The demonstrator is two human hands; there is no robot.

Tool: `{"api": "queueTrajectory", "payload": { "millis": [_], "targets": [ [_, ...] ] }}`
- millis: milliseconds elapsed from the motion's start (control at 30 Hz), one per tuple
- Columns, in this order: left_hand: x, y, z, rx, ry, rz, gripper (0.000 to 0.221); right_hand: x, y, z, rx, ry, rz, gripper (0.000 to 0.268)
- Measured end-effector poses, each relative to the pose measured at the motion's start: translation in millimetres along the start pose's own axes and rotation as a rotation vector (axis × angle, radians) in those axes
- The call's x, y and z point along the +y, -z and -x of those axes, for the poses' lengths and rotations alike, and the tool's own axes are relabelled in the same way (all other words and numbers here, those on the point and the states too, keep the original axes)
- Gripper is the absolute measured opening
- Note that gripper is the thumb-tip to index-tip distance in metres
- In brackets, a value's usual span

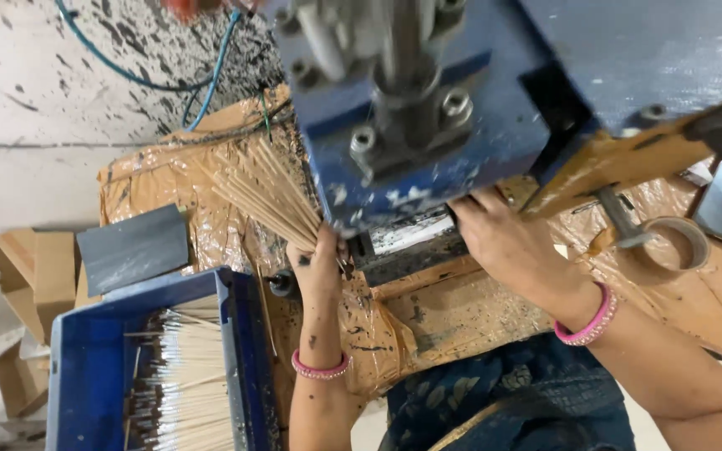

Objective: Feeding wooden sticks into a machine to coat them for incense stick production.

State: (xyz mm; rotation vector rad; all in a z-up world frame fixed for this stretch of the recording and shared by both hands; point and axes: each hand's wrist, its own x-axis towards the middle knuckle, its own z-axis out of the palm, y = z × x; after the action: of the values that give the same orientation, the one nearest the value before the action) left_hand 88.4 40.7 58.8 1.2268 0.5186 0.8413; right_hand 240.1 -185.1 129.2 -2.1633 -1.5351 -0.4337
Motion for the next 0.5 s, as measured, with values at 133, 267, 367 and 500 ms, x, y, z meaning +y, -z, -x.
{"api": "queueTrajectory", "payload": {
  "millis": [133,267,367,500],
  "targets": [
    [-13.7,10.0,-5.1,0.048,0.026,0.011,0.009,24.0,-12.2,6.5,-0.302,-0.003,0.305,0.023],
    [-2.1,13.9,14.5,0.091,0.061,-0.019,0.012,11.8,8.5,-8.4,-0.074,0.104,-0.183,0.011],
    [7.9,21.7,40.9,0.105,0.079,0.001,0.012,8.4,34.1,3.4,-0.225,-0.085,-0.130,0.030],
    [-19.3,56.4,88.6,0.179,0.052,-0.149,0.018,63.5,44.2,74.2,0.225,-0.148,-0.058,0.014]
  ]
}}
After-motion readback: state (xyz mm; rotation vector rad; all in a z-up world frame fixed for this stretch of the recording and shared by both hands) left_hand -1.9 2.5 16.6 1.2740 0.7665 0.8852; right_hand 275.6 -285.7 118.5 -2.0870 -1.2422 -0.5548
